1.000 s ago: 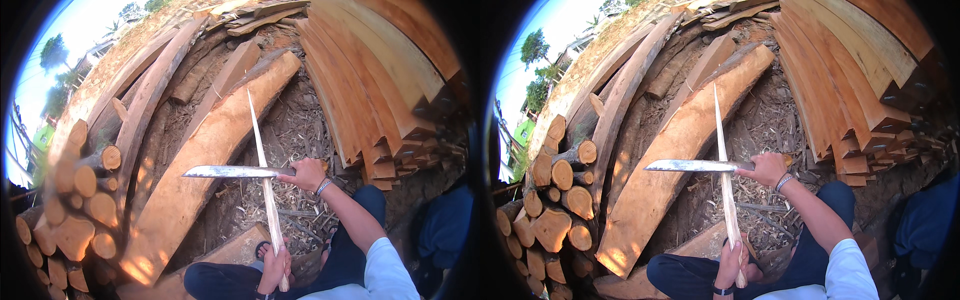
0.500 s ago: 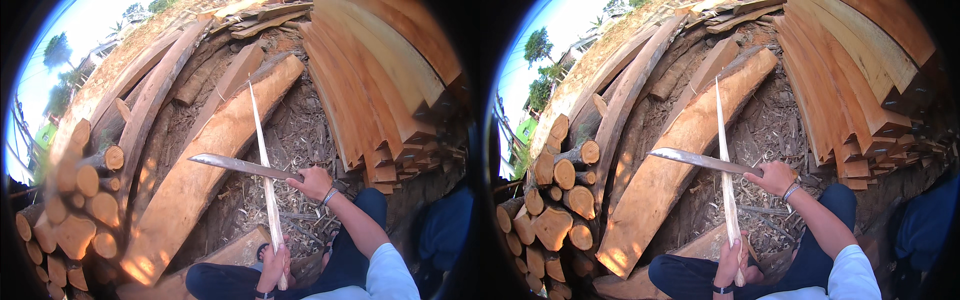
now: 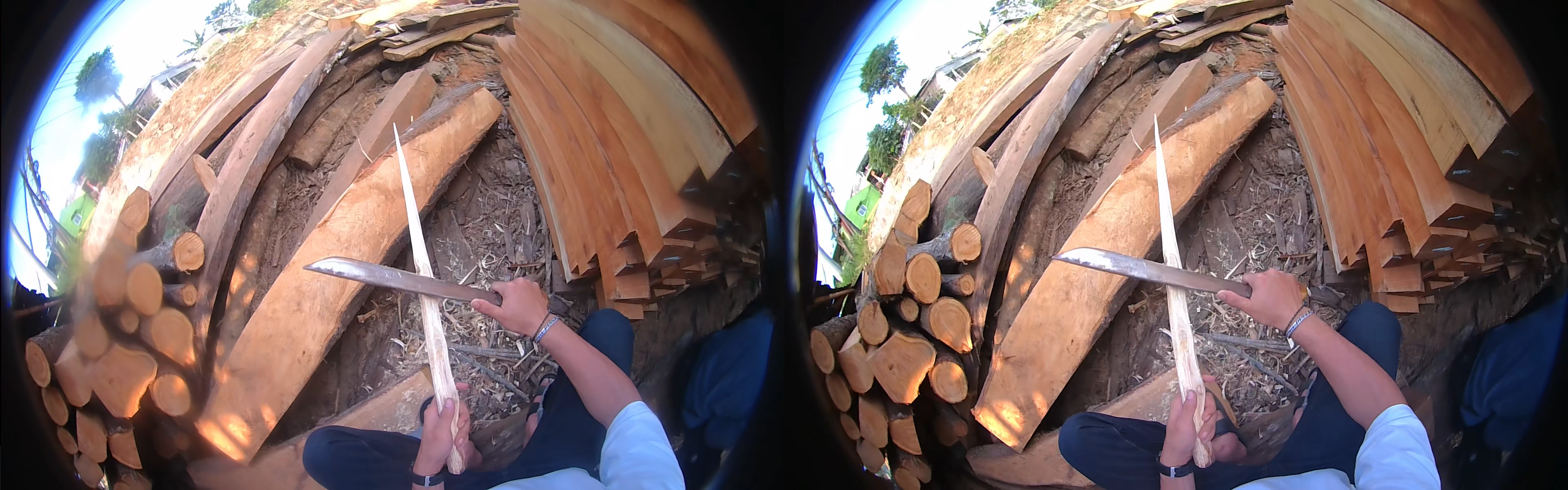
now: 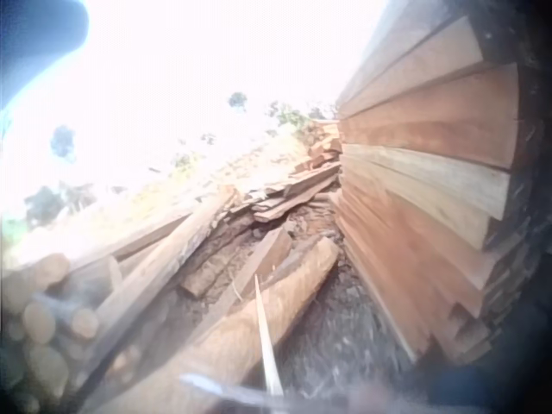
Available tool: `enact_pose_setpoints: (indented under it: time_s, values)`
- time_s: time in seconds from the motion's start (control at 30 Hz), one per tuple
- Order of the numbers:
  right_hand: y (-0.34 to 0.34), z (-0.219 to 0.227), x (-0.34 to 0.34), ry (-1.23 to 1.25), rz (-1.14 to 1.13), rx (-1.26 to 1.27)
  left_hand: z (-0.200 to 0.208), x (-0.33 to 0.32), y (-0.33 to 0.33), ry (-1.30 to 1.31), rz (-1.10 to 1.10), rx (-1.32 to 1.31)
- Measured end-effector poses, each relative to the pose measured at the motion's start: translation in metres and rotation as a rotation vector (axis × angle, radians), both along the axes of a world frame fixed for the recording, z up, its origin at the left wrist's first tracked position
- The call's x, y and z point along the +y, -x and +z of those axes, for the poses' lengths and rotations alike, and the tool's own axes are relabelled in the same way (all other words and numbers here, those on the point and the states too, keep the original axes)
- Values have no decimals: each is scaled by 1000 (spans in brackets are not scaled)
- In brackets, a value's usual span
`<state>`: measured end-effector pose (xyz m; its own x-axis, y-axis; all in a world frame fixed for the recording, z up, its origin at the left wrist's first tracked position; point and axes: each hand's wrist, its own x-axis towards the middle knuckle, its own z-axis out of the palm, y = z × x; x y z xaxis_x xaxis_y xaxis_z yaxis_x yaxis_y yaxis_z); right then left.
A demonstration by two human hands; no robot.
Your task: The person uses a machete to shave and smooth a thin piece of wood while sitting among piles of lumber.
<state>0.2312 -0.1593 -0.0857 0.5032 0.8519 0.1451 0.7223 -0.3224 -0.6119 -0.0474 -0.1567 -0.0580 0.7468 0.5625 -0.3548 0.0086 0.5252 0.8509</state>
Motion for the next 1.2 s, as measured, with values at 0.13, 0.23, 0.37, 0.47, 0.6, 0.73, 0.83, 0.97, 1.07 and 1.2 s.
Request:
enact_pose_setpoints:
  time_s: [0.13, 0.23, 0.37, 0.47, 0.6, 0.73, 0.83, 0.97, 1.07, 1.2]
  values:
    - [9, 10, -7, -103, 99, -129, -2, 4, 7, 82, 18, -122]
    - [7, 11, -5, -175, 91, -163, -8, 7, 11, 213, -8, -257]
    - [5, 7, -3, -234, 104, -197, -9, 5, 13, 353, -39, -371]
    - [3, 6, -7, -294, 99, -199, -14, 4, 14, 418, -72, -408]
    - [1, 7, -7, -313, 109, -235, -21, 3, 17, 512, -107, -486]
    - [1, 8, -6, -313, 119, -278, -22, 2, 16, 436, -122, -468]
    - [-1, 6, -7, -305, 124, -285, -20, 1, 15, 354, -89, -365]
    - [1, 2, -5, -333, 107, -241, -18, 2, 16, 286, -98, -313]
    - [1, 0, -3, -332, 117, -236, -19, 2, 18, 279, -94, -306]
    - [0, 1, -4, -334, 113, -251, -20, 2, 18, 321, -106, -335]
